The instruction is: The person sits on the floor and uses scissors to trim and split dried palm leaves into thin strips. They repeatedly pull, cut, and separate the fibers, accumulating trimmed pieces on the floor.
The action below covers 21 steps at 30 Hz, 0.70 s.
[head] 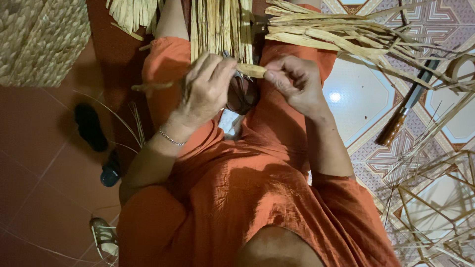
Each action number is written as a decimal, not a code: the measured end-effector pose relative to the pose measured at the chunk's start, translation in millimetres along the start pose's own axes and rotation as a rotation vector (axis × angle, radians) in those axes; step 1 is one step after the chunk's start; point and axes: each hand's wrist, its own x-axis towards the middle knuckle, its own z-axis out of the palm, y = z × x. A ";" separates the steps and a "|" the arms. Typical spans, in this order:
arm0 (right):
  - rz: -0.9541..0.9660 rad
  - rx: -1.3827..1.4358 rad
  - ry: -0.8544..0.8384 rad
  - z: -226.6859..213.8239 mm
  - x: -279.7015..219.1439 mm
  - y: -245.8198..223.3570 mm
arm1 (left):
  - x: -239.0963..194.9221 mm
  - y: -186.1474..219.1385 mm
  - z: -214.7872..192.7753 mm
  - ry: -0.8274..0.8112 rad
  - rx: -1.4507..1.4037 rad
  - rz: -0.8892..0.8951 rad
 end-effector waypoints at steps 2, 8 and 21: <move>-0.192 -0.290 0.071 3.0 2.8 -4.5 | -7.5 0.9 2.4 -0.171 -0.443 -0.177; -0.394 -0.561 0.151 20.6 9.0 -14.7 | -11.8 -1.4 -6.6 -0.285 -1.228 -0.544; -0.368 -0.488 0.051 21.6 11.4 -17.2 | 4.7 3.7 -19.7 0.065 -0.310 -0.059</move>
